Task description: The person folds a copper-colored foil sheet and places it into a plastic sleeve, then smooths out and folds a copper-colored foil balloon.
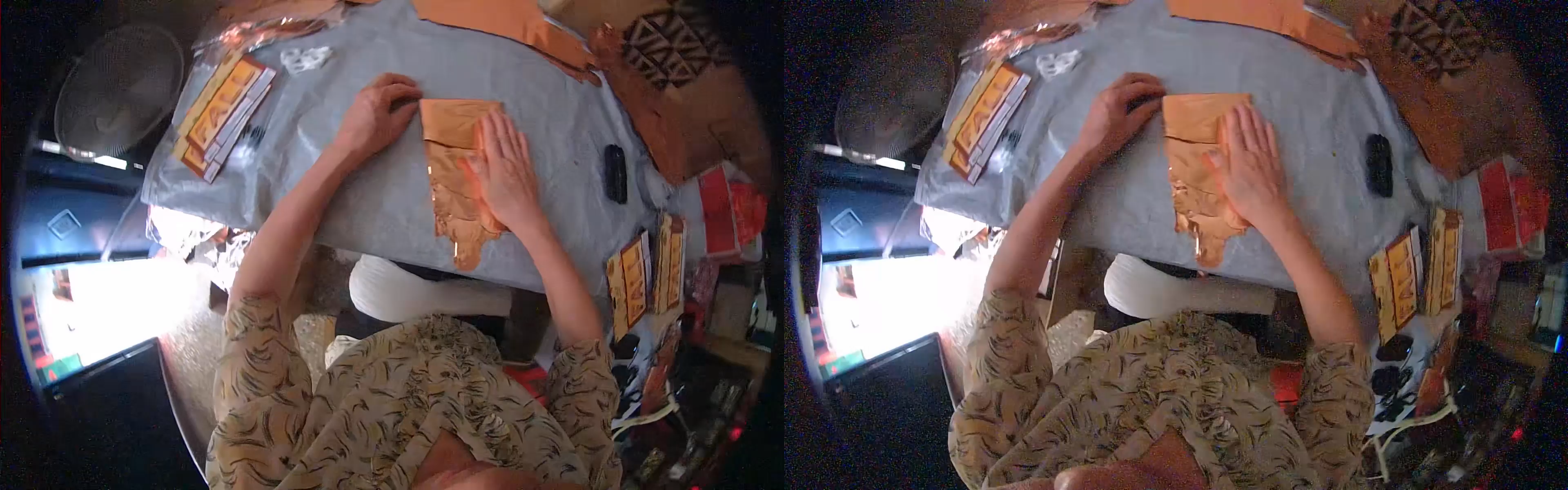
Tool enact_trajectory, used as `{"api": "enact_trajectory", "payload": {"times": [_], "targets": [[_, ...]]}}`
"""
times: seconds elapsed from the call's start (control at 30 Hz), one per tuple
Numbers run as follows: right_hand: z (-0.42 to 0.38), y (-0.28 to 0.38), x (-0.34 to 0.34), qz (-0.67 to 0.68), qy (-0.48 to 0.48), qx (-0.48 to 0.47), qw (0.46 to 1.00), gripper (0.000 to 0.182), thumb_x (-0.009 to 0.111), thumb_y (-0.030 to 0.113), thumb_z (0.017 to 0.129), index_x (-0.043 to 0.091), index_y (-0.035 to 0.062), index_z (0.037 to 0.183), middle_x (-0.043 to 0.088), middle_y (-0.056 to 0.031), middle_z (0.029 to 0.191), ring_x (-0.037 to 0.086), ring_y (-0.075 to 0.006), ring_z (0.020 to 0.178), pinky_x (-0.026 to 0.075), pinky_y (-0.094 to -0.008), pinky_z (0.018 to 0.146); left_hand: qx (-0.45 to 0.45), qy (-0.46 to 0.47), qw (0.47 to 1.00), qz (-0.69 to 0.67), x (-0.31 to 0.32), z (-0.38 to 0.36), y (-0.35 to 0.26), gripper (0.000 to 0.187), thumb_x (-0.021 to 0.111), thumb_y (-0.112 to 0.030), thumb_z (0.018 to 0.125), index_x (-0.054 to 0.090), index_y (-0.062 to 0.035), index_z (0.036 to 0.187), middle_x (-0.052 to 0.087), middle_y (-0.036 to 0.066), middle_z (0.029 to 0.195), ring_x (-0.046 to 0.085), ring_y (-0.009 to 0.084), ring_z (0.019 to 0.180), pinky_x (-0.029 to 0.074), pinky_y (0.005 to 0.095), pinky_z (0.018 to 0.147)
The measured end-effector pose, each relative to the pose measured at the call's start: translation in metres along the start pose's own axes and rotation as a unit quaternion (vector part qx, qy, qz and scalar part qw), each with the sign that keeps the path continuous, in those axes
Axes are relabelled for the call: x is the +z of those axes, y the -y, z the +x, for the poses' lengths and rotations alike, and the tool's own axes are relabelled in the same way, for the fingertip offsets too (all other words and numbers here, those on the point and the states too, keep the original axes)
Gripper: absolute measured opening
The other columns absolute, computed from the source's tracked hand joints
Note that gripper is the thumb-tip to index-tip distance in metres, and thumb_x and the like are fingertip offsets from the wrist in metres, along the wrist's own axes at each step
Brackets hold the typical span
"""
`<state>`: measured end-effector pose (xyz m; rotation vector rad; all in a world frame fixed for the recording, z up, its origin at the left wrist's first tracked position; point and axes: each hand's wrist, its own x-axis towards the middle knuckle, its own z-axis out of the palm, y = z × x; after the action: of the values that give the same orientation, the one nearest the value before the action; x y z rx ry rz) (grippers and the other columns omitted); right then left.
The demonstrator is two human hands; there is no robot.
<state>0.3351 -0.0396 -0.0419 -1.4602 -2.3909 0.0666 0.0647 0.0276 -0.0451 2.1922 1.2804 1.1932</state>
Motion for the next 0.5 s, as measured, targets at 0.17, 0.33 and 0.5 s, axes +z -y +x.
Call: {"api": "enact_trajectory", "payload": {"times": [0.17,0.33,0.5], "targets": [[0.001,-0.006,0.005,-0.038,-0.02,-0.021,0.999,0.064,0.045,0.037,0.109,0.031,-0.0004,0.159,0.027,-0.0205,0.168,0.024,-0.0374,0.156,0.018,-0.0492,0.127,-0.009,0.002,1.0,-0.014,0.005,0.005,0.007,0.024,0.076,-0.018,0.088,0.075,-0.0044,0.108,0.07,0.013,0.119,0.069,0.0303,0.11,0.055,0.0383,0.095],[0.002,-0.004,0.002,-0.001,-0.017,0.003,1.0,0.065,0.04,0.039,0.111,0.027,-0.0013,0.161,0.026,-0.0225,0.168,0.025,-0.0383,0.155,0.019,-0.0481,0.127,-0.018,0.0,1.0,-0.01,0.016,0.019,0.013,0.024,0.077,-0.023,0.083,0.077,-0.0078,0.101,0.071,0.013,0.11,0.069,0.0336,0.101,0.056,0.0404,0.091],[0.006,-0.008,0.007,-0.025,-0.012,0.022,0.999,0.067,0.039,0.04,0.111,0.025,-0.0026,0.161,0.025,-0.0234,0.168,0.023,-0.0387,0.155,0.018,-0.0476,0.127,-0.045,-0.005,0.999,-0.001,0.03,0.04,0.024,0.02,0.078,-0.023,0.081,0.078,-0.0077,0.094,0.072,0.013,0.107,0.07,0.0335,0.099,0.056,0.0401,0.089]]}}
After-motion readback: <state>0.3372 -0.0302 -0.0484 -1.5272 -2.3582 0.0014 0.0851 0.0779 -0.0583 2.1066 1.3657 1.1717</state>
